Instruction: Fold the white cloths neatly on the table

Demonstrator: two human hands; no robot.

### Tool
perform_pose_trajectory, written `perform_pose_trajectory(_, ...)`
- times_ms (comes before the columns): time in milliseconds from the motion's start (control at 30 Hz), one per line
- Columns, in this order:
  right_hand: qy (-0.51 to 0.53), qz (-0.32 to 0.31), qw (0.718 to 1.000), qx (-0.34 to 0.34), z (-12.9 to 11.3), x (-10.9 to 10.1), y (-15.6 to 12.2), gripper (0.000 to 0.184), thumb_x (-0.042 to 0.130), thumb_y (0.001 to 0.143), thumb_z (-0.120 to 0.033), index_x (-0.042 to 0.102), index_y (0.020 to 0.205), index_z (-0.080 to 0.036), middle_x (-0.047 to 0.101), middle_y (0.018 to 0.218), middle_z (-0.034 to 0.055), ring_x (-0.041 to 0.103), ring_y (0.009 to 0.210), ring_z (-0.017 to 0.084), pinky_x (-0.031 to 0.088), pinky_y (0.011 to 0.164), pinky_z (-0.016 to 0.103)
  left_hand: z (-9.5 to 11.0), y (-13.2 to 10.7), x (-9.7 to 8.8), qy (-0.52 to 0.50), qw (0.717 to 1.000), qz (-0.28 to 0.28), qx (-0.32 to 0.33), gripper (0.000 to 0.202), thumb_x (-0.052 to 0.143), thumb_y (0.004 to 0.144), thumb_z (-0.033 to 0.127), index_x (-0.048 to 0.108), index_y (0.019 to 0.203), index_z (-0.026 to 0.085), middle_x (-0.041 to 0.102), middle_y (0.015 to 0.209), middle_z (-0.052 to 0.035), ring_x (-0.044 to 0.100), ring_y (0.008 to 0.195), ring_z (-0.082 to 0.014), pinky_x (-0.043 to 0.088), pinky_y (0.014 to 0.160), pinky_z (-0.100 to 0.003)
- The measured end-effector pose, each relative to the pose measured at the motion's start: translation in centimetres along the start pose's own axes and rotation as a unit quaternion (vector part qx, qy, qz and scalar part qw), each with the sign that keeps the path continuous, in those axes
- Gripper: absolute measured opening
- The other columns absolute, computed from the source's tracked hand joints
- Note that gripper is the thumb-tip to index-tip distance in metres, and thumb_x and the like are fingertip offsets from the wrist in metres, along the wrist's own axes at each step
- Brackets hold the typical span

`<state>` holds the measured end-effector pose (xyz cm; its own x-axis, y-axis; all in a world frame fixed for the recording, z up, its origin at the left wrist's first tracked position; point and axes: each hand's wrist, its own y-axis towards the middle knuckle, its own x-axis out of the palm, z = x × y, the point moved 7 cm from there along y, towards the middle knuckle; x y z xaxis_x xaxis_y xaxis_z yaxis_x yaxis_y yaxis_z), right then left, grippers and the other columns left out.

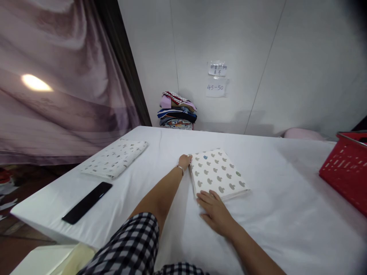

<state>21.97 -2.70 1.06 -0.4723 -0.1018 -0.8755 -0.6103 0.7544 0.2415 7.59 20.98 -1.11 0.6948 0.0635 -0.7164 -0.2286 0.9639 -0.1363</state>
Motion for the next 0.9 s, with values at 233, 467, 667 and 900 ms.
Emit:
perform_pose_trajectory(233,0.012,-0.024,0.999,-0.017,-0.6,0.0,0.0,0.048,0.053,0.082,-0.026,0.047,0.130,-0.025,0.043,0.139,0.0048,0.032,0.132,0.021,0.019,0.110,0.048,1.7,-4.1,-2.1,0.001,0.992,0.051,0.112,0.033,0.049,0.085,0.033,0.052,0.115,0.019,0.058,0.119,-0.0086,0.054,0.107,-0.0192,0.040,0.090,-0.030)
perform_pose_trajectory(467,0.058,-0.024,0.998,-0.003,-0.8,-0.6,0.0,0.044,0.056,0.083,-0.033,0.051,0.126,-0.026,0.046,0.137,0.0038,0.035,0.130,0.021,0.017,0.110,0.048,2.7,-9.6,0.7,-0.001,0.914,-0.044,0.404,0.028,0.039,0.090,0.027,0.063,0.105,0.024,0.060,0.117,-0.0028,0.048,0.116,-0.0156,0.027,0.108,-0.034)
perform_pose_trajectory(667,0.068,-0.023,0.997,-0.003,-0.8,-0.8,-0.1,0.039,0.053,0.084,-0.034,0.055,0.122,-0.026,0.049,0.135,0.0059,0.037,0.129,0.023,0.018,0.109,0.050,0.2,-8.8,-0.7,-0.063,0.972,0.067,0.214,0.020,0.056,0.081,0.028,0.060,0.099,0.022,0.059,0.116,-0.0039,0.050,0.112,-0.0164,0.038,0.097,-0.029)
perform_pose_trajectory(900,0.065,-0.022,0.998,-0.003,-0.9,-0.7,-0.1,0.037,0.053,0.084,-0.035,0.057,0.119,-0.026,0.048,0.135,0.0045,0.036,0.130,0.023,0.017,0.109,0.050,-1.6,-8.9,-0.9,-0.062,0.995,-0.003,0.077,0.028,0.059,0.076,0.046,0.056,0.074,0.019,0.064,0.077,-0.0014,0.057,0.072,-0.0146,0.042,0.065,-0.025)
